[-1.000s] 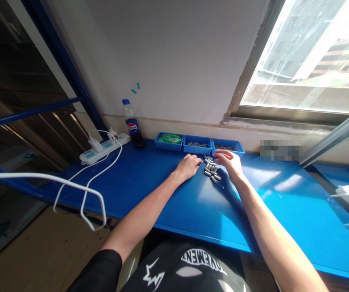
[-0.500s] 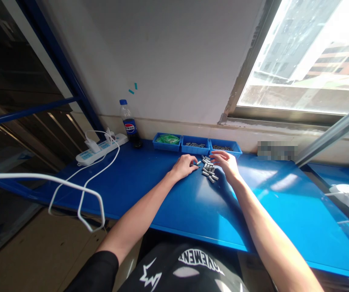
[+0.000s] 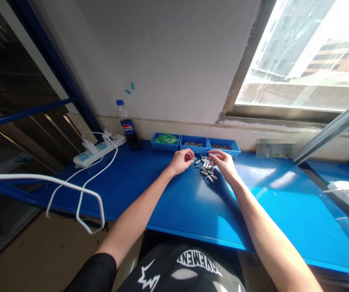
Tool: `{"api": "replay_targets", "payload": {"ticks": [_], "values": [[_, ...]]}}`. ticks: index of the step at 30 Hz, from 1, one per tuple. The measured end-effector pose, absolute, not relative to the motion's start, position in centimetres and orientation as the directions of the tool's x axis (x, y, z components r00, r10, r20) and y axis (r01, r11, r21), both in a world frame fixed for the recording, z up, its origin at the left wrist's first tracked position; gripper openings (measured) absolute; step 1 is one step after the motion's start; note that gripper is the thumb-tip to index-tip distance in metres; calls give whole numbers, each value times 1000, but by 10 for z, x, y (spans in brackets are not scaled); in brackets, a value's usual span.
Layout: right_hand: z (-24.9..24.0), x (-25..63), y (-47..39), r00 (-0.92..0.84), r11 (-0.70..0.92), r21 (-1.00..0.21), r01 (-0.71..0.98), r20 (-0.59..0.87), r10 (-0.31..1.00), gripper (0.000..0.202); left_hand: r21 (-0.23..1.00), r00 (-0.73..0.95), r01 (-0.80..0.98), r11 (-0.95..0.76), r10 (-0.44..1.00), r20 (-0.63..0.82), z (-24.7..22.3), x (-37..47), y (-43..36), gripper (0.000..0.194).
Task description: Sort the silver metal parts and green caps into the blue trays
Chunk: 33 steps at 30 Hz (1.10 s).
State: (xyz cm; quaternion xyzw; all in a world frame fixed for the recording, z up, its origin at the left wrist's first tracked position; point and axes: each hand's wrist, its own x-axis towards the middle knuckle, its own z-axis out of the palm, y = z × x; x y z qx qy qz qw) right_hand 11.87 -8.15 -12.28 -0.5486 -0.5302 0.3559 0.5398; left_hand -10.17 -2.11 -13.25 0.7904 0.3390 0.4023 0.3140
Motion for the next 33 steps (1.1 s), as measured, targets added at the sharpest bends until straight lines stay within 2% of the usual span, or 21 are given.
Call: {"api": "replay_targets", "payload": {"ticks": [2,6,10,12,15,17,20,27,30,33], "values": [[-119,113,-85,106,148,-964,221,174,979,46,812,401,193,-550,800,446,-130,-99,-23,17],[-114,101,-91,-7,131,-978,159,132,991,52,861,398,66,-504,805,440,-128,-91,-30,25],[-115,98,-89,4,114,-985,133,115,993,45,875,410,85,-477,817,405,-128,-87,-34,23],[-117,99,-86,66,108,-981,160,120,991,43,829,419,202,-522,811,409,-129,-91,-32,22],[-119,102,-83,168,172,-974,146,195,966,46,675,510,402,-619,763,397,-129,-101,-26,18],[-120,104,-81,179,251,-965,75,261,949,57,599,594,455,-659,726,347,-130,-106,-24,17],[-121,106,-79,161,299,-954,25,299,941,70,548,677,468,-693,680,282,-131,-109,-23,12],[-127,112,-78,203,212,-969,126,234,951,46,450,707,531,-718,668,233,-131,-101,-31,8],[-129,114,-78,205,178,-970,167,210,956,42,507,676,511,-694,689,261,-132,-100,-30,8],[-130,116,-76,214,151,-963,222,199,956,40,644,618,424,-637,723,309,-132,-98,-29,7]]}}
